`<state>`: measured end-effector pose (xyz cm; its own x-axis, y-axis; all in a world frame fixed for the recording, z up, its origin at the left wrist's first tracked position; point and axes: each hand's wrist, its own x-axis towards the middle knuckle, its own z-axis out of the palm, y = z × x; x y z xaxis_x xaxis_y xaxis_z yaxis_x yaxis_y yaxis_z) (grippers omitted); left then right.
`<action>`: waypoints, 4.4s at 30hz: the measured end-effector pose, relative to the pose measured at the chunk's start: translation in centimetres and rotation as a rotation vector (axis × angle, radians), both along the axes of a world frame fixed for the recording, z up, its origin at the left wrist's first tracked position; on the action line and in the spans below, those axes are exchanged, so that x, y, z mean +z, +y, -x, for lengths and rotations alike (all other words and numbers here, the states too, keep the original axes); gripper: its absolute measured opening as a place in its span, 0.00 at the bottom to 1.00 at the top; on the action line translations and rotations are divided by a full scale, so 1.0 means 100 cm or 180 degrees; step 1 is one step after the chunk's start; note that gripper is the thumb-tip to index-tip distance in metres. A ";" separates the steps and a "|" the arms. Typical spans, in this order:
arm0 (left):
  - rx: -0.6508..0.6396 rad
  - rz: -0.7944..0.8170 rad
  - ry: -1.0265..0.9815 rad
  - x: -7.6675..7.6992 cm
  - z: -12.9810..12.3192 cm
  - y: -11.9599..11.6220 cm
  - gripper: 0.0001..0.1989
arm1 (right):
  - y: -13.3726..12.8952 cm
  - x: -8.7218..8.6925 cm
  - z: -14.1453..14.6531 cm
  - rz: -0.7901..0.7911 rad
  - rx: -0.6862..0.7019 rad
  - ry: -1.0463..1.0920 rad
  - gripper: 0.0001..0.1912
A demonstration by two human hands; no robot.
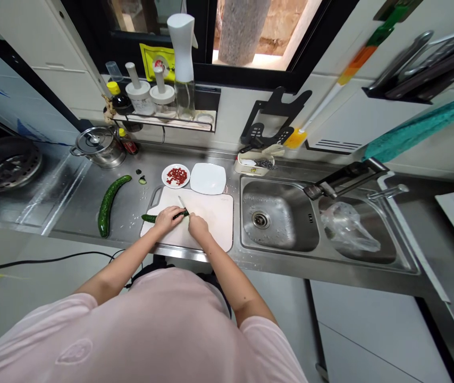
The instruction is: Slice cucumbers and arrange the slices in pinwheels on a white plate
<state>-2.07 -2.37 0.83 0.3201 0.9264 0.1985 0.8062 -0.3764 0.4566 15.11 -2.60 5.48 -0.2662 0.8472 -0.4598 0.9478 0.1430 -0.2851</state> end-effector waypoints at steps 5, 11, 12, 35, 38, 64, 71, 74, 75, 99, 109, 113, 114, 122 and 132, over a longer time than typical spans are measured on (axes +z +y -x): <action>-0.0040 -0.0007 -0.0020 0.001 0.000 -0.001 0.14 | -0.010 -0.003 -0.009 -0.0047 0.0049 -0.0054 0.13; -0.0022 -0.0012 -0.0025 0.002 0.000 -0.001 0.14 | -0.023 -0.004 -0.017 -0.0028 0.0044 -0.0114 0.12; -0.0027 -0.0011 -0.0031 0.002 0.000 -0.001 0.14 | -0.025 -0.004 -0.018 -0.0015 0.0037 -0.0127 0.12; 0.0052 0.0118 -0.0053 0.001 -0.001 -0.002 0.15 | -0.045 0.003 -0.029 0.0196 -0.0005 -0.0222 0.12; 0.0038 0.0102 -0.0060 0.001 0.000 -0.002 0.15 | -0.043 0.002 -0.027 0.0178 -0.0009 -0.0214 0.12; 0.0065 0.0103 0.0007 0.002 -0.001 -0.001 0.15 | -0.010 0.002 -0.004 0.0008 0.0020 -0.0090 0.14; 0.0063 0.0125 -0.0018 0.003 -0.001 -0.001 0.14 | -0.024 0.003 -0.013 0.0024 0.0046 -0.0135 0.13; 0.0064 0.0121 -0.0048 0.002 -0.001 -0.001 0.14 | -0.030 0.002 -0.018 0.0024 0.0032 -0.0163 0.13; 0.0070 0.0115 -0.0064 0.002 -0.001 -0.001 0.14 | -0.032 0.002 -0.019 0.0011 0.0032 -0.0164 0.13; 0.0167 0.0118 0.0137 0.011 -0.004 -0.005 0.15 | -0.038 0.014 -0.046 -0.0025 -0.0109 -0.0136 0.12; 0.0431 0.0156 -0.0312 0.019 -0.004 -0.007 0.17 | -0.034 0.028 -0.068 -0.0471 -0.0234 -0.0587 0.17; 0.0804 0.0099 -0.0763 0.023 -0.002 -0.002 0.17 | -0.035 0.031 -0.073 -0.0718 -0.0269 -0.0698 0.18; 0.0915 0.0104 -0.0923 0.024 -0.002 0.001 0.17 | -0.035 0.032 -0.074 -0.0795 -0.0276 -0.0706 0.18; 0.0963 0.0360 -0.1459 0.046 -0.007 0.017 0.16 | -0.034 0.031 -0.078 -0.1340 -0.0246 -0.0538 0.20; -0.0052 0.0367 -0.0447 0.080 -0.031 0.009 0.17 | -0.035 0.033 -0.065 -0.1486 -0.0023 -0.0381 0.21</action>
